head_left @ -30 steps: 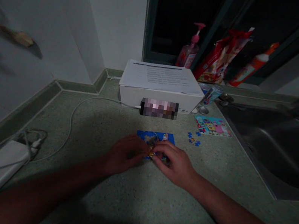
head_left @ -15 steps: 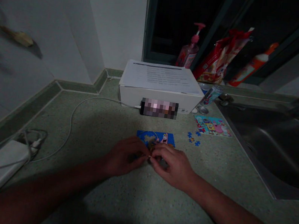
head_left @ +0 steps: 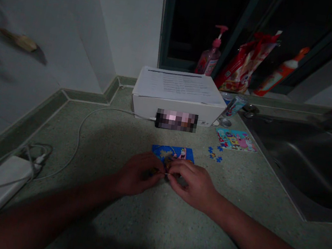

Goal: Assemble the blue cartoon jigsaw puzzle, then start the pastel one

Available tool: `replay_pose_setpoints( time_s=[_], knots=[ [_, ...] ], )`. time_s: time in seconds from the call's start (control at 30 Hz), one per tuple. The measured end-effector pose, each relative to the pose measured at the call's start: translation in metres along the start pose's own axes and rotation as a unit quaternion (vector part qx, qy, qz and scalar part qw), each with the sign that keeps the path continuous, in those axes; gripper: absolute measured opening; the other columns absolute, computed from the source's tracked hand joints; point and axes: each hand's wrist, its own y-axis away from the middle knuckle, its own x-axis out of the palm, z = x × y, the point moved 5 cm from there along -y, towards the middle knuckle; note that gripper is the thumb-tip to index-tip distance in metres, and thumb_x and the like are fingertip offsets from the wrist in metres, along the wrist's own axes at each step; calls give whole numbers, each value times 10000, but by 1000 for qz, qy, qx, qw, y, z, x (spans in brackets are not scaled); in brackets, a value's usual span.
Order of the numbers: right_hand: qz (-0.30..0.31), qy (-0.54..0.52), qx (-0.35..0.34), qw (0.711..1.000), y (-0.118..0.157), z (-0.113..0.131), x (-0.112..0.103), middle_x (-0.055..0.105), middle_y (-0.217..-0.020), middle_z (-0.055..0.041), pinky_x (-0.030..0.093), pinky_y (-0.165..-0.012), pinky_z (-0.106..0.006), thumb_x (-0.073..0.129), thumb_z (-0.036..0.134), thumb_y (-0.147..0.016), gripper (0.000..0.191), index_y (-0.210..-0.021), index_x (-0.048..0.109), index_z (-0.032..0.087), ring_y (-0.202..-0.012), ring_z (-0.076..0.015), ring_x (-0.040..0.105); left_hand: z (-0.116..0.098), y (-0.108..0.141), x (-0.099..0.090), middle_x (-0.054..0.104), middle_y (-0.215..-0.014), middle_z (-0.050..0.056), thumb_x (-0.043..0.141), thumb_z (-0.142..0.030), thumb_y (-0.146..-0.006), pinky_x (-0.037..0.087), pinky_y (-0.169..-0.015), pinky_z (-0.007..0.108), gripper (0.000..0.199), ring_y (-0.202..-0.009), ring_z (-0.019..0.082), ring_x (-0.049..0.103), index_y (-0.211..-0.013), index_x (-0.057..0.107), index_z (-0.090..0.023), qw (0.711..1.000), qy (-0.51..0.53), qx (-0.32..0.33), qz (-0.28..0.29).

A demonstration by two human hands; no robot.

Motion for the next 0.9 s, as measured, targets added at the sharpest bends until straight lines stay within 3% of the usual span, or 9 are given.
replay_pose_setpoints(
  time_s=[0.33,0.67,0.9],
  knots=[
    [0,55,-50,997,-1,5,-3,812,-964,-44,666,-756,-359,582,207,-1060,117,-1042,680,268,-936,-224,802,3,1,1,790,-920,48,666,-356,-1007,618,-799,396,103,-855,229,755,-961,706,-273,1000,11,-24,9],
    [-5,9,-15,1000,3,-3,-2,823,-1059,-46,685,-819,-358,605,257,-1073,111,-1116,700,292,-992,-215,807,3,-1,-1,808,-944,45,649,-343,-1016,632,-842,413,93,-899,230,767,-975,699,-276,1000,-1,-9,2],
    [14,13,11,1000,1,-7,1,803,-1160,-107,690,-819,-412,621,301,-1062,142,-1184,675,252,-1037,-258,801,5,-2,-3,816,-994,42,651,-301,-1018,634,-846,437,80,-912,242,766,-1075,704,-282,999,-49,23,-3]
  ],
)
